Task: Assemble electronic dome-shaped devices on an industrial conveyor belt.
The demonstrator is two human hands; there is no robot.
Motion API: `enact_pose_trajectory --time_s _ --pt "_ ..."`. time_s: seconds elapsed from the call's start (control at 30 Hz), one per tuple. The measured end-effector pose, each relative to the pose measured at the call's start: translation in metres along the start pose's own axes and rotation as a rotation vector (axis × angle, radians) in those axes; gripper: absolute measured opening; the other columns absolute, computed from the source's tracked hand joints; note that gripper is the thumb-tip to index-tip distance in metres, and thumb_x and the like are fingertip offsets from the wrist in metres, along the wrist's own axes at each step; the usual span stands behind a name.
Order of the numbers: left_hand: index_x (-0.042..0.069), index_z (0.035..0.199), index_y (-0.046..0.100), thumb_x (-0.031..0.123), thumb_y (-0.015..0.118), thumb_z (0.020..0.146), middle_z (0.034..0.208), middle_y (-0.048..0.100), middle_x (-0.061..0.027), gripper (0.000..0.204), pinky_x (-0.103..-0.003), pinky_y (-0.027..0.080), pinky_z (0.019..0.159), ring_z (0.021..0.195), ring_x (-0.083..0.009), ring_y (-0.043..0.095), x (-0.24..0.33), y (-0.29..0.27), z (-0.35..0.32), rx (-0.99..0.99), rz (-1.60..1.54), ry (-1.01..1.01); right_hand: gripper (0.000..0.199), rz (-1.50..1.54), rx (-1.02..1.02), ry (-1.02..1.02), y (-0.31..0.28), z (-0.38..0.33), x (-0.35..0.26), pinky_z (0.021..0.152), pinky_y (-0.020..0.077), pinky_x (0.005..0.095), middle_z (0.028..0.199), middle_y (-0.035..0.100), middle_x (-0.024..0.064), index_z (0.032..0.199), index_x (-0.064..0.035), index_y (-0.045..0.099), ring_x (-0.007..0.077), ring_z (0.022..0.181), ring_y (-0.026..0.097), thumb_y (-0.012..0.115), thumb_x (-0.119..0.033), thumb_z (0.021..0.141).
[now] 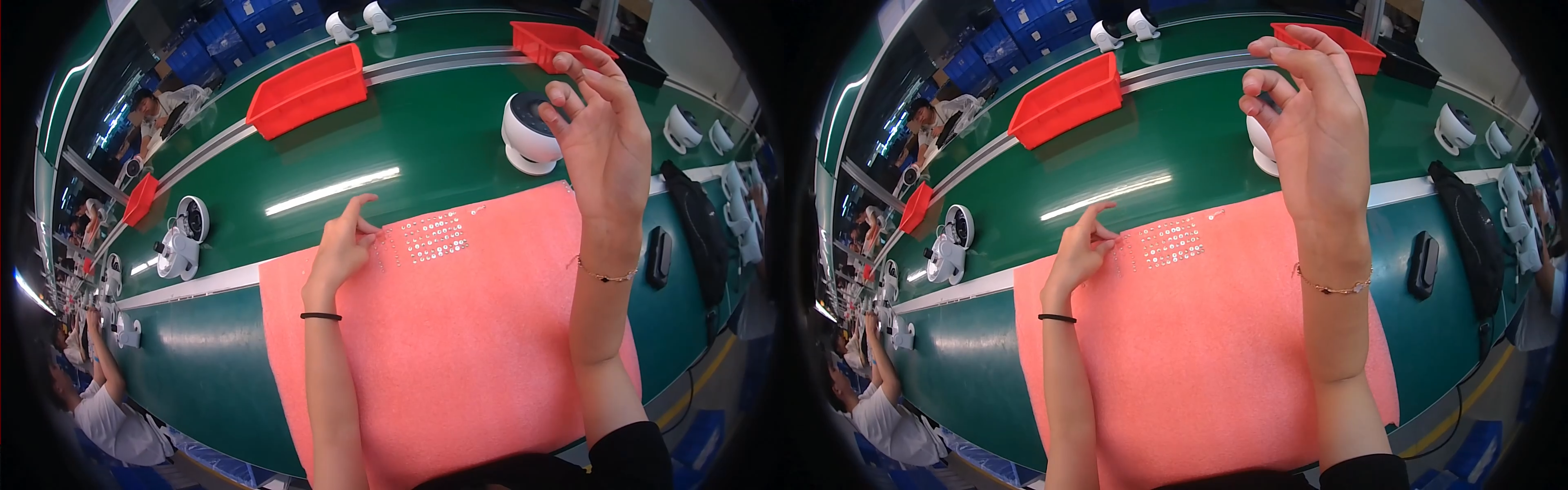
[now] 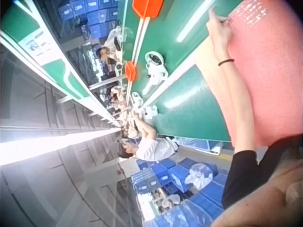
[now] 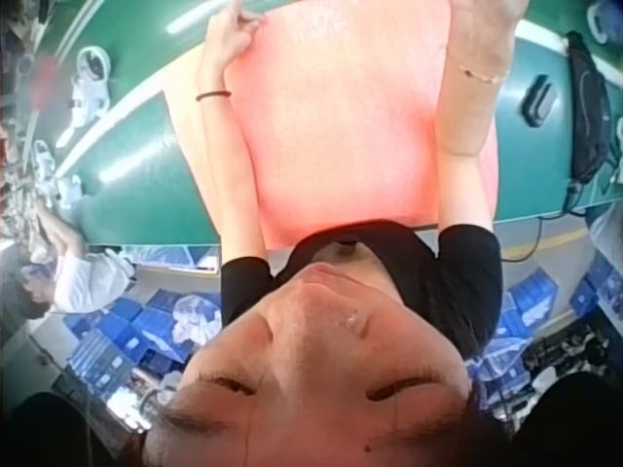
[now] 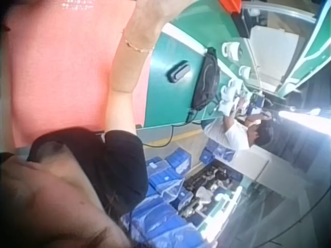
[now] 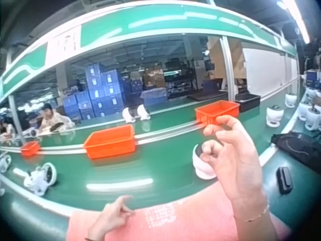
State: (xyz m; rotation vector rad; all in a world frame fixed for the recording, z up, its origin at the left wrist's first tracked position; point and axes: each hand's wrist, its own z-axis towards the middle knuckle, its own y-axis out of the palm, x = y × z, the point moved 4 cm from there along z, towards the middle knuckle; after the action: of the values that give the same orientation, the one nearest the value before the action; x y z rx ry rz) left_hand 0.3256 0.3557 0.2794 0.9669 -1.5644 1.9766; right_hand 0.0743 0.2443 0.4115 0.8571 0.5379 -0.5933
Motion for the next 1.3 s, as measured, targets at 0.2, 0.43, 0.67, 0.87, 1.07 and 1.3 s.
enact_pose_trajectory --time_s 0.2,0.43,0.67,0.87,1.07,1.3 --pt "0.007 0.116 0.041 -0.017 0.052 0.072 0.077 0.062 -0.0134 0.052 -0.034 0.049 0.072 0.08 -0.026 0.062 -0.001 -0.001 0.0 0.004 -0.003 -0.052 0.037 -0.013 0.005 0.002 0.001 0.0 -0.001 0.072 0.0426 0.0285 0.102 0.051 0.0125 0.114 -0.0019 0.04 0.0149 0.076 0.05 0.053 -0.015 0.082" --pt "0.006 0.109 0.043 -0.014 0.056 0.072 0.075 0.061 -0.0136 0.043 -0.033 0.049 0.07 0.077 -0.0253 0.063 0.0 -0.004 0.0 0.046 0.003 -0.069 0.038 -0.006 0.019 -0.017 0.003 -0.001 -0.002 0.068 0.0428 0.0291 0.099 0.052 0.0132 0.112 -0.0007 0.04 0.0143 0.075 0.052 0.055 -0.013 0.08" --pt "0.005 0.111 0.051 -0.003 0.057 0.078 0.083 0.063 -0.0121 0.035 -0.033 0.05 0.075 0.088 -0.0242 0.062 0.007 -0.001 -0.001 0.053 0.033 0.105 0.034 -0.033 -0.036 0.003 0.002 -0.002 -0.006 0.076 0.0429 0.0281 0.106 0.05 0.0113 0.115 -0.0027 0.043 0.0142 0.077 0.046 0.052 -0.016 0.084" --pt "0.005 0.117 0.052 -0.001 0.052 0.08 0.101 0.063 -0.0137 0.038 -0.038 0.044 0.09 0.097 -0.0292 0.058 0.008 0.03 0.004 -0.039 0.128 0.208 0.035 0.013 -0.014 -0.022 0.008 -0.002 -0.007 0.068 0.0428 0.0294 0.097 0.053 0.0124 0.111 -0.0002 0.041 0.014 0.073 0.052 0.055 -0.012 0.081" --pt "0.008 0.114 0.054 0.004 0.05 0.083 0.097 0.066 -0.0118 0.031 -0.046 0.028 0.104 0.09 -0.0266 0.061 0.007 0.027 0.006 -0.032 0.0 0.104 0.036 -0.016 -0.052 0.003 0.004 -0.002 -0.008 0.077 0.0428 0.0283 0.105 0.05 0.0122 0.116 -0.002 0.042 0.0147 0.079 0.047 0.052 -0.015 0.083" --pt "0.007 0.115 0.055 0.003 0.053 0.083 0.09 0.068 -0.0101 0.032 -0.031 0.046 0.086 0.091 -0.0227 0.062 -0.001 -0.001 0.001 0.046 0.145 0.078 0.03 0.001 0.005 -0.026 0.005 -0.002 -0.012 0.067 0.0417 0.0289 0.097 0.053 0.0116 0.108 -0.0013 0.045 0.0145 0.073 0.05 0.052 -0.013 0.082"
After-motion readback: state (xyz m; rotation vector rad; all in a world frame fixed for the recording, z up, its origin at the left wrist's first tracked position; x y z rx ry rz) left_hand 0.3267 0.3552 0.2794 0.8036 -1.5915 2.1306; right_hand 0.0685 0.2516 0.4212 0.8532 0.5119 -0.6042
